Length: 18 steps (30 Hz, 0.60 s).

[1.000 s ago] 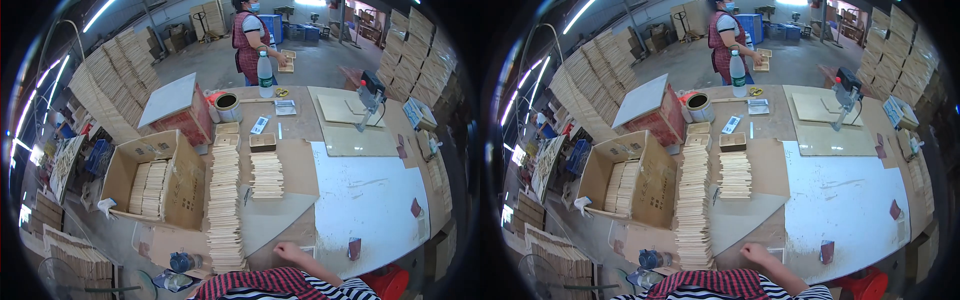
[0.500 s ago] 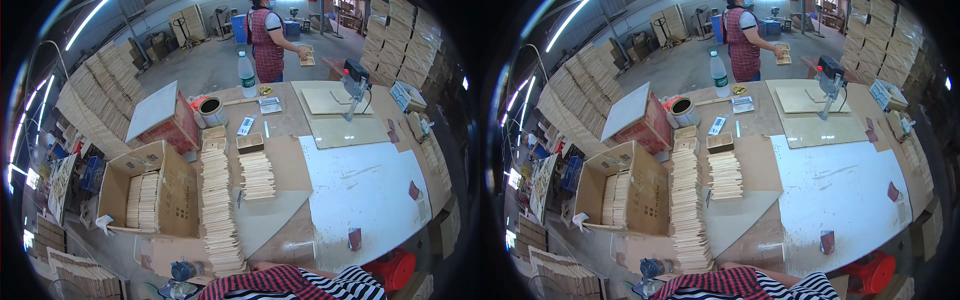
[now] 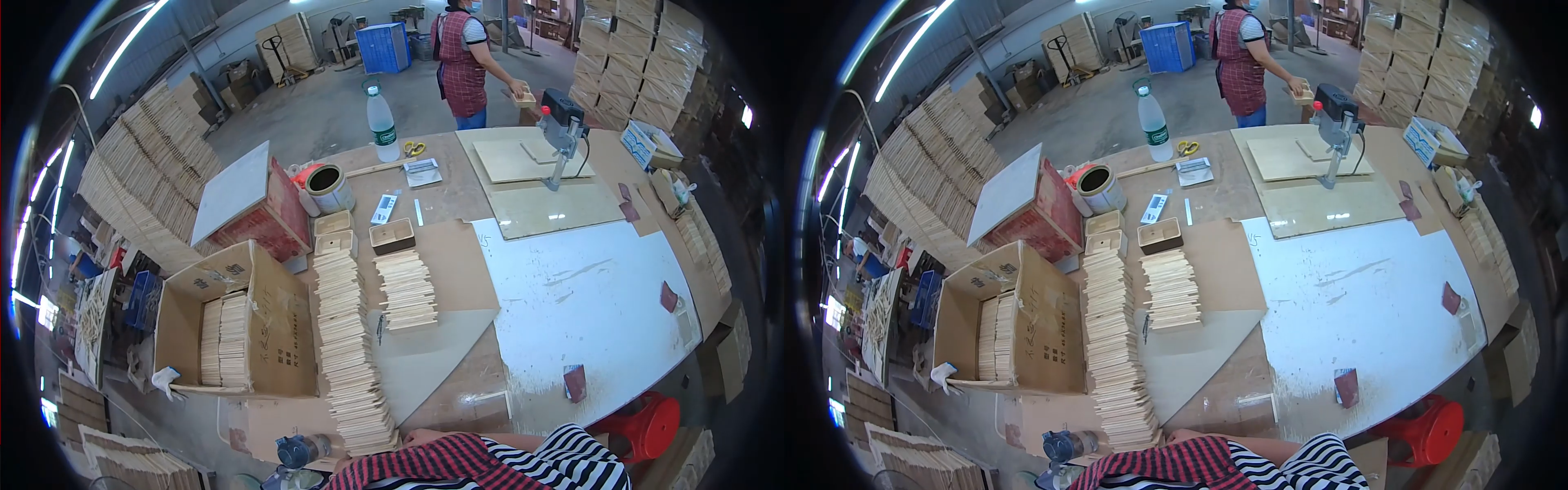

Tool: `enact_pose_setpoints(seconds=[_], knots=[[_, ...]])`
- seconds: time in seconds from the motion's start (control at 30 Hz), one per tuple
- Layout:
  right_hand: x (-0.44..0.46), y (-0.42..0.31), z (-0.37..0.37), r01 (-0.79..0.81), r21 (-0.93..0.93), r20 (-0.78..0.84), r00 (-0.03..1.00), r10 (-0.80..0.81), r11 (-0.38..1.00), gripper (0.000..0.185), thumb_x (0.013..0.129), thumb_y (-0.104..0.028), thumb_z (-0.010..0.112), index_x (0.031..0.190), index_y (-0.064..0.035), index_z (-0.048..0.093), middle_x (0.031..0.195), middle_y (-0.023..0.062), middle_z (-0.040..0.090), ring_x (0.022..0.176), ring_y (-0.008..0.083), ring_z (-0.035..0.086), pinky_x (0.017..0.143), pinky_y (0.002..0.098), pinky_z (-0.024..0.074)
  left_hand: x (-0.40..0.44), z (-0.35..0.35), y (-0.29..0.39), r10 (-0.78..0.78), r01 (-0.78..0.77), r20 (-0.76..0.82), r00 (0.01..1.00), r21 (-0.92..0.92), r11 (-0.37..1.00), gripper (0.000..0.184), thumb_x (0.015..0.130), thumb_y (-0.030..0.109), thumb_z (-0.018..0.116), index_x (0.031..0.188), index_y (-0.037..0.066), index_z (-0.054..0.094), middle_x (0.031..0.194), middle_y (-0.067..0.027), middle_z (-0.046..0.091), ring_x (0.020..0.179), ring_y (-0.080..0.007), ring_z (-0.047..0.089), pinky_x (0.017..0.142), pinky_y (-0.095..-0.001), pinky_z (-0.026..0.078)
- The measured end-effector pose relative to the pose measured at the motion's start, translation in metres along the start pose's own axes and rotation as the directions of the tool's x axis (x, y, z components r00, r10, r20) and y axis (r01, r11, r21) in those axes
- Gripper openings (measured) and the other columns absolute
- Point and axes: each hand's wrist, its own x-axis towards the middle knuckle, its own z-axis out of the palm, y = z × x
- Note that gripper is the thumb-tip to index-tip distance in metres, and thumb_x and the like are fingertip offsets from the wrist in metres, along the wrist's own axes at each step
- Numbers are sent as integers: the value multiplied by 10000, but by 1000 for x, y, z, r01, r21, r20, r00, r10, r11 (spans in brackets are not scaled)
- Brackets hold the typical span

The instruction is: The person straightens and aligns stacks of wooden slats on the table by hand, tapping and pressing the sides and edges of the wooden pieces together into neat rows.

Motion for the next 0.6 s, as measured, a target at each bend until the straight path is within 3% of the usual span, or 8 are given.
enact_pose_setpoints(seconds=[0.27, 0.6], knots=[[8, -6, 0, -35, 28, 11, 999, 34, 999, 485, 899, -362, 601, 1218, 2, 607, 1155, 148, 673, 1050, 250, 623, 917, 367, 466, -3, -11, -6, -8, 8, 3, 1000, 10, 1000, 522, 909, 451, 592, 1276, 85, 536, 1196, -183, 603, 1095, -352, 583, 945, -462, 461], [12, -8, -2, 33, 67, 4, 999, -33, 997, 488, 887, -345, 616, 1225, 6, 600, 1171, 151, 664, 1065, 251, 614, 930, 367, 459, 3, -17, -3, -14, 13, 20, 1000, 17, 1000, 537, 911, 454, 590, 1291, 80, 523, 1216, -183, 595, 1113, -351, 576, 958, -467, 455]])
